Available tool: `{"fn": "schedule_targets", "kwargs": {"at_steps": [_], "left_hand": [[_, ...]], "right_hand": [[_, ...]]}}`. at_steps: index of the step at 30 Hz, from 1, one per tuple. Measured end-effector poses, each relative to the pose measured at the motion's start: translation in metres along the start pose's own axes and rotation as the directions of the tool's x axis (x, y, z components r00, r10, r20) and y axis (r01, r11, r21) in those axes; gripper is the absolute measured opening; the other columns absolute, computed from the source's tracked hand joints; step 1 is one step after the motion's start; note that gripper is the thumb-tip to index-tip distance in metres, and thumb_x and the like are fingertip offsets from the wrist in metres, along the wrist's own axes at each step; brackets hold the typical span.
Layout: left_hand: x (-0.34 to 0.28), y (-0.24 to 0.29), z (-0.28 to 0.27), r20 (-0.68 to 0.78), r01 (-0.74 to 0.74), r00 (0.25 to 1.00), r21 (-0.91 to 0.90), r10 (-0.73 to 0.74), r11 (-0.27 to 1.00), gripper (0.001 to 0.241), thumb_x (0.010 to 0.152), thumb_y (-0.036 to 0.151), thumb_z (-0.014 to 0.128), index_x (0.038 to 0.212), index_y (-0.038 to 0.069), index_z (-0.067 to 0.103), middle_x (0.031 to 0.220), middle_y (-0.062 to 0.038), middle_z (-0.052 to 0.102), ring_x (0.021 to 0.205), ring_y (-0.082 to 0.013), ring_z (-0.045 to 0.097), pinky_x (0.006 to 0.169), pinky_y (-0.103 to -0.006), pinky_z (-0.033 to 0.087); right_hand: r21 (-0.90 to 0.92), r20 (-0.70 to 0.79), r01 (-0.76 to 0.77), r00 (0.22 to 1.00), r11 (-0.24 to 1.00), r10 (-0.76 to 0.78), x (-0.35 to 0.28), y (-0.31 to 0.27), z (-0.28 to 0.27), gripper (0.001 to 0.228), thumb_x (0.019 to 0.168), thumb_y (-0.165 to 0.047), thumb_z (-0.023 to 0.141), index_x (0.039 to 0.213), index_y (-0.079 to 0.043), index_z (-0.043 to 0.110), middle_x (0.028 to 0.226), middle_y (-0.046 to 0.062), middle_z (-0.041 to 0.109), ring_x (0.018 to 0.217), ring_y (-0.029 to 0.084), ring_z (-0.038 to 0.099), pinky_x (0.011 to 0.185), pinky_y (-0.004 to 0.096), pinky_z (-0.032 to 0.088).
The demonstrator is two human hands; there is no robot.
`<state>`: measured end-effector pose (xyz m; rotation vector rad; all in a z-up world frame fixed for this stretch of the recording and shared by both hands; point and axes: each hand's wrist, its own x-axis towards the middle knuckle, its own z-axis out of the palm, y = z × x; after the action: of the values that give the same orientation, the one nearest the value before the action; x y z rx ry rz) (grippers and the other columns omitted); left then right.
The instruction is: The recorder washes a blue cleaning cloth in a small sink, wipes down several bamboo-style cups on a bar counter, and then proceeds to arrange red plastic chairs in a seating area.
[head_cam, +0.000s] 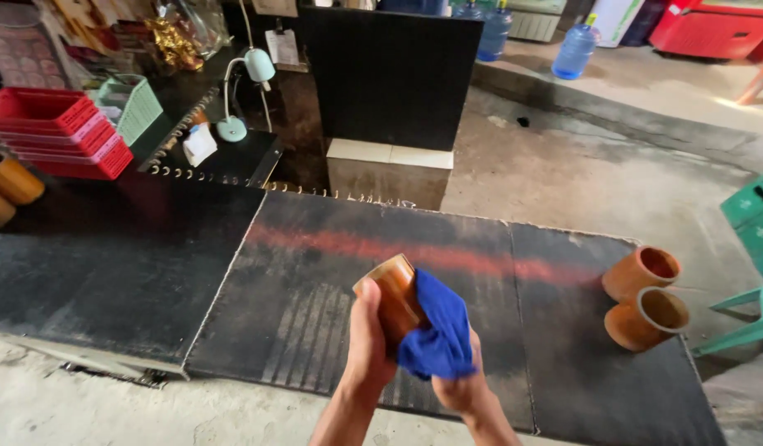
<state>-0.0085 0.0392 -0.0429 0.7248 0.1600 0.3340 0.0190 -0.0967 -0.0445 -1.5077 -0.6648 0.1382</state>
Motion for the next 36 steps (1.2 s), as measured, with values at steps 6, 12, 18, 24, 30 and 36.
{"fn": "schedule_targets", "kwargs": {"at_steps": [6, 12, 18, 24, 30, 36], "left_hand": [[-0.006, -0.010, 0.011, 0.046, 0.305, 0.949, -0.394, -0.313, 0.867, 0.078, 0.086, 0.075, 0.053, 0.126, 0.009, 0.061, 0.108, -0.011, 0.072, 0.096, -0.0243, 0.071, 0.088, -0.0396, 0.058], [-0.016, -0.010, 0.008, 0.071, 0.345, 0.933, -0.457, -0.353, 0.820, 0.077, 0.083, 0.075, 0.057, 0.125, 0.011, 0.061, 0.105, -0.010, 0.072, 0.095, -0.0239, 0.071, 0.088, -0.0408, 0.059], [-0.023, 0.002, -0.028, 0.247, 0.228, 0.960, -0.420, -0.131, 0.878, 0.090, 0.082, 0.071, 0.068, 0.141, 0.005, 0.052, 0.119, -0.011, 0.069, 0.106, -0.0265, 0.069, 0.092, -0.0444, 0.057], [-0.030, 0.010, -0.019, 0.148, -0.039, 0.988, -0.008, 0.040, 0.999, 0.098, 0.076, 0.050, 0.082, 0.153, 0.004, 0.040, 0.134, -0.011, 0.063, 0.120, -0.0258, 0.063, 0.103, -0.0444, 0.052], [-0.054, 0.015, 0.006, 0.178, -0.235, 0.969, 0.426, 0.173, 0.874, 0.102, 0.067, 0.031, 0.095, 0.149, 0.006, 0.040, 0.128, -0.013, 0.064, 0.121, -0.0259, 0.062, 0.107, -0.0404, 0.049], [-0.083, 0.030, 0.003, 0.532, -0.622, 0.751, 0.770, 0.392, 0.146, 0.099, 0.052, 0.032, 0.098, 0.139, 0.012, 0.056, 0.133, -0.008, 0.062, 0.130, -0.0337, 0.050, 0.114, -0.0480, 0.041]], "right_hand": [[-0.622, -0.034, 0.492, 0.760, 0.609, -0.649, -0.004, 0.010, 0.008, 0.050, 0.080, -0.020, 0.076, 0.125, -0.005, 0.061, 0.129, 0.021, 0.060, 0.121, 0.039, 0.057, 0.102, 0.045, 0.049], [-0.609, -0.127, 0.449, 0.758, 0.654, -0.640, -0.002, 0.006, 0.009, 0.033, 0.072, -0.017, 0.079, 0.102, -0.009, 0.068, 0.108, 0.013, 0.066, 0.105, 0.032, 0.060, 0.092, 0.042, 0.051], [0.410, -0.405, 0.239, 0.913, 0.880, -0.059, 0.001, 0.024, -0.015, 0.016, 0.090, -0.002, 0.071, 0.100, -0.003, 0.058, 0.093, 0.012, 0.064, 0.077, 0.025, 0.059, 0.072, 0.038, 0.053], [0.446, -0.222, -0.095, 0.952, 0.890, 0.213, -0.008, 0.029, -0.009, 0.039, 0.104, -0.032, 0.045, 0.118, -0.002, 0.064, 0.105, 0.011, 0.069, 0.090, 0.022, 0.063, 0.080, 0.035, 0.052], [-0.108, 0.138, 0.093, 0.987, 0.990, -0.078, -0.041, 0.150, -0.019, 0.044, 0.110, -0.032, 0.044, 0.135, 0.000, 0.062, 0.127, 0.011, 0.068, 0.117, 0.023, 0.061, 0.105, 0.035, 0.050], [0.624, 0.181, -0.120, 0.983, 0.773, 0.006, -0.013, 0.055, -0.005, 0.053, 0.103, -0.037, 0.050, 0.138, 0.001, 0.060, 0.136, 0.013, 0.066, 0.124, 0.023, 0.064, 0.110, 0.037, 0.049]]}}
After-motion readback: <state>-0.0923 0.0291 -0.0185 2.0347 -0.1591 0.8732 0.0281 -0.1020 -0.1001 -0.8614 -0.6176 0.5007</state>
